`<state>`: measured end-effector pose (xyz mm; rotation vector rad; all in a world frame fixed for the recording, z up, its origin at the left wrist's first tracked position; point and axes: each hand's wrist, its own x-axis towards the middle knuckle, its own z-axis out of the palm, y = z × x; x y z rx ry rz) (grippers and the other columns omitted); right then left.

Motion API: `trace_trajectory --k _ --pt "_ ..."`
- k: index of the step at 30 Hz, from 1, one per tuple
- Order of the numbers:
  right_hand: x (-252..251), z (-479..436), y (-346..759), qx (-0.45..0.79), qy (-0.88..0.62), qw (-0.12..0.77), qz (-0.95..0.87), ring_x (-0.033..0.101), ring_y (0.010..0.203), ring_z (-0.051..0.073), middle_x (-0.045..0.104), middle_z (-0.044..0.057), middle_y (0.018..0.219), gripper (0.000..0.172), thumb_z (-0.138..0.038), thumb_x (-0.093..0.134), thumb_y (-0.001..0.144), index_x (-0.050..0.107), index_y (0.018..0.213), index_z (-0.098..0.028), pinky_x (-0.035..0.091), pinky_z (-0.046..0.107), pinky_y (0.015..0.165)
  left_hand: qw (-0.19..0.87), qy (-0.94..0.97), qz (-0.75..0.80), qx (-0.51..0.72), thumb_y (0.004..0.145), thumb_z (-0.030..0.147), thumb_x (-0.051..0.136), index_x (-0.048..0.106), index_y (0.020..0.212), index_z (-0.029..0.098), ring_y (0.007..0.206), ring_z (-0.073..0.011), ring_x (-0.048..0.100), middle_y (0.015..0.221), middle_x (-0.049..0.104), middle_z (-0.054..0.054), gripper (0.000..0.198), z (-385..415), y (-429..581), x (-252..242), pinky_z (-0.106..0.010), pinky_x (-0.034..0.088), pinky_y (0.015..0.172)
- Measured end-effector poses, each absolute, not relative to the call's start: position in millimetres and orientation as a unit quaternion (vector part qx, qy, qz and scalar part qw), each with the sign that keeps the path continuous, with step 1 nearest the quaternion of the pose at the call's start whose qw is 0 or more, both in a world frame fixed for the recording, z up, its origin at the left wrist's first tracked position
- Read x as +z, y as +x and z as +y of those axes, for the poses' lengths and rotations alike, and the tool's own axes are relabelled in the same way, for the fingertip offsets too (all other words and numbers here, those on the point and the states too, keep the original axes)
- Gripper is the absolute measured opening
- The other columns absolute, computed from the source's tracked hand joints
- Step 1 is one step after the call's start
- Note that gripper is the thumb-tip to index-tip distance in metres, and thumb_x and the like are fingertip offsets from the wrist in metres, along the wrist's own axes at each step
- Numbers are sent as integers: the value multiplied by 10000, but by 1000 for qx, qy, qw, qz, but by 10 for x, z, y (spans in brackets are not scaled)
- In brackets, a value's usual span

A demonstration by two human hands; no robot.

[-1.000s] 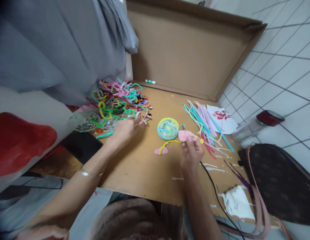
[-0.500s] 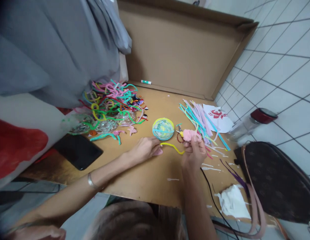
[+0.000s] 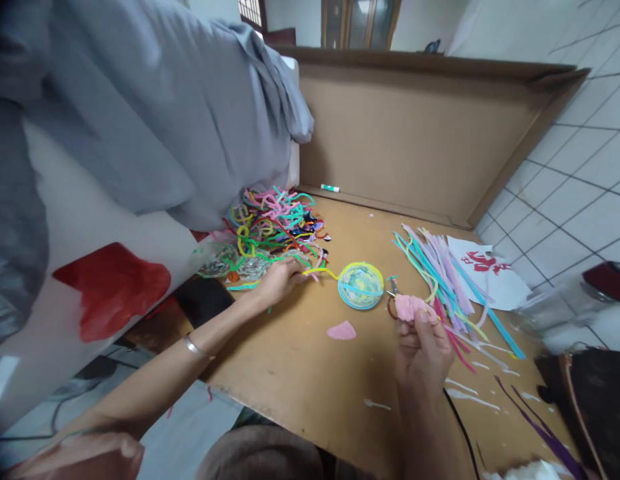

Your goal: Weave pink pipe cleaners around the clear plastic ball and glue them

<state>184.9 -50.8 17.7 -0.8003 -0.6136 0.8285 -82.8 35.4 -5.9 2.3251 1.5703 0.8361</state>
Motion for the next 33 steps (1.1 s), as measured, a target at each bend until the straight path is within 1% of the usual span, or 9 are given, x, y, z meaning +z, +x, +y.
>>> trace_trajectory --k 4,6,8,10,14,17,20,27,33 --pt "170 -503 1835 400 -380 788 -273 513 562 76 619 -8 706 308 -302 867 556 697 750 -133 398 188 441 4 746 568 349 878 159 482 700 868 136 878 -208 606 909 657 -100 219 702 -942 332 -321 480 817" --pt "165 -505 1827 400 -382 789 -266 519 581 79 637 2 743 332 -302 877 539 709 768 -130 398 186 443 -27 707 613 350 873 107 453 672 1061 127 1018 -246 608 1130 629 -147 290 848 -975 571 -357 468 900" --pt "157 -508 1824 396 -388 790 -262 516 574 76 644 5 745 343 -311 880 536 714 775 -129 400 186 449 -30 673 654 344 824 73 516 524 1321 136 1131 -295 588 1428 436 -203 501 855 -910 739 -396 457 945" --pt "147 -512 1823 390 -398 789 -260 506 550 70 638 -2 708 343 -314 885 533 713 765 -130 400 186 457 -9 697 620 361 822 101 561 475 1369 162 1219 -312 539 1514 329 -198 557 690 -716 793 -409 447 976" --pt "120 -512 1798 375 -402 788 -278 503 538 69 620 -11 657 320 -307 900 519 680 674 -136 395 190 473 198 724 435 498 881 369 580 633 1158 151 1005 -215 619 1153 640 -120 356 118 -98 619 -319 479 894" --pt "72 -511 1754 364 -403 779 -313 488 522 78 595 -21 607 317 -338 896 536 663 641 -151 388 208 473 423 657 361 509 892 474 527 670 1018 143 835 -177 623 944 688 -80 382 -151 283 427 -270 481 752" --pt "-4 -514 1719 361 -426 745 -364 479 520 86 584 -27 579 297 -370 876 575 684 668 -163 389 222 493 532 613 294 506 879 551 513 662 862 144 710 -146 583 736 640 -34 434 -194 462 276 -255 452 688" --pt "-126 -500 1714 382 -464 657 -454 436 503 100 548 -24 541 250 -390 815 658 699 681 -170 321 234 456 598 523 314 520 753 609 644 688 790 129 498 -98 486 573 581 -2 483 -152 487 36 -220 384 499" --pt "-79 -508 1658 357 -456 663 -475 467 548 100 590 -24 627 197 -368 791 674 703 670 -192 403 238 525 616 489 306 536 713 587 699 695 799 129 547 -94 508 620 605 1 466 -166 431 -3 -212 409 553"
